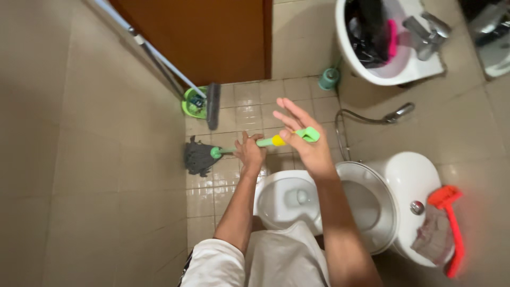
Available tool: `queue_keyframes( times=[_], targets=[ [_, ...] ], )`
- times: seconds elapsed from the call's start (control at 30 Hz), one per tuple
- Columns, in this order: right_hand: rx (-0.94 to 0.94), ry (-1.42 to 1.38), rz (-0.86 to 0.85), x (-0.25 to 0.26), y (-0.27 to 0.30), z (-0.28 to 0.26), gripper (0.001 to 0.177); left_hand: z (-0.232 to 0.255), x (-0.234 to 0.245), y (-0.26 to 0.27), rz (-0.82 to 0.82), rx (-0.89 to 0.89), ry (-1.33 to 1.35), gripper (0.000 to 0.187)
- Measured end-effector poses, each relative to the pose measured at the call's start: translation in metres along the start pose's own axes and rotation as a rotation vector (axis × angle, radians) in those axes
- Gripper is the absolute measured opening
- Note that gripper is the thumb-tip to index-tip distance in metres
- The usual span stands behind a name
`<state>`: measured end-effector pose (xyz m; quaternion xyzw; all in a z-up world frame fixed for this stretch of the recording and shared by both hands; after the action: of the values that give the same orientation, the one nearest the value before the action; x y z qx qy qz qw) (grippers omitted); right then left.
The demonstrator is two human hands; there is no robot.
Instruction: The person cleans the tiled floor of a bathroom by moving a mop back and forth across a wet patch near a toilet and a sink.
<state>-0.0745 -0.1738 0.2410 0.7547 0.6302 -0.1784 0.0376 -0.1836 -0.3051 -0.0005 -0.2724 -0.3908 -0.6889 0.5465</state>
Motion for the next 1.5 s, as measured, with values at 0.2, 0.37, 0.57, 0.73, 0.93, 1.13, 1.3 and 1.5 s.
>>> queue_keyframes(
  times=[0.2,0.37,0.57,0.73,0.93,1.13,1.3,1.5],
  targets=[
    [-0.034,0.148,0.11,0.035,0.032,-0.055,0.062,0.051,-0.044,0.025,-0.048,-0.134,0.11,0.056],
    [0.024,0.315,0.047,0.062,0.054,-0.078,0.058,0.095,-0.084,0.038,-0.074,-0.217,0.162,0.053],
    [0.074,0.608,0.078,0.075,0.071,-0.083,0.056,0.123,-0.13,0.045,-0.131,-0.359,0.255,0.048],
    [0.013,0.658,0.122,0.089,0.082,-0.071,0.057,0.122,-0.184,0.042,-0.134,-0.411,0.356,0.049],
    [-0.059,0.665,0.243,0.115,0.108,-0.063,0.057,0.164,-0.18,0.049,-0.241,-0.351,0.114,0.04],
    [-0.055,0.817,0.312,0.139,0.11,-0.053,0.055,0.174,-0.201,0.04,-0.208,-0.33,0.153,0.033],
    [-0.138,0.936,0.283,0.146,0.087,-0.014,0.05,0.172,-0.202,-0.002,-0.242,-0.156,0.081,0.04],
    [-0.165,0.958,0.202,0.174,0.052,0.031,0.055,0.164,-0.19,-0.037,-0.2,-0.437,0.197,0.046]
  ],
)
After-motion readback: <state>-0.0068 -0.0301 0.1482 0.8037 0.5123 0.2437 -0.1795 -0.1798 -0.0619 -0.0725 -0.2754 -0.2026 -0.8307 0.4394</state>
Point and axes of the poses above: each hand's wrist, its own y-axis away from the middle knuckle, its own x-axis out of the back of the hand, z = x × y, the point moved 1 cm from there along -y, towards the middle knuckle
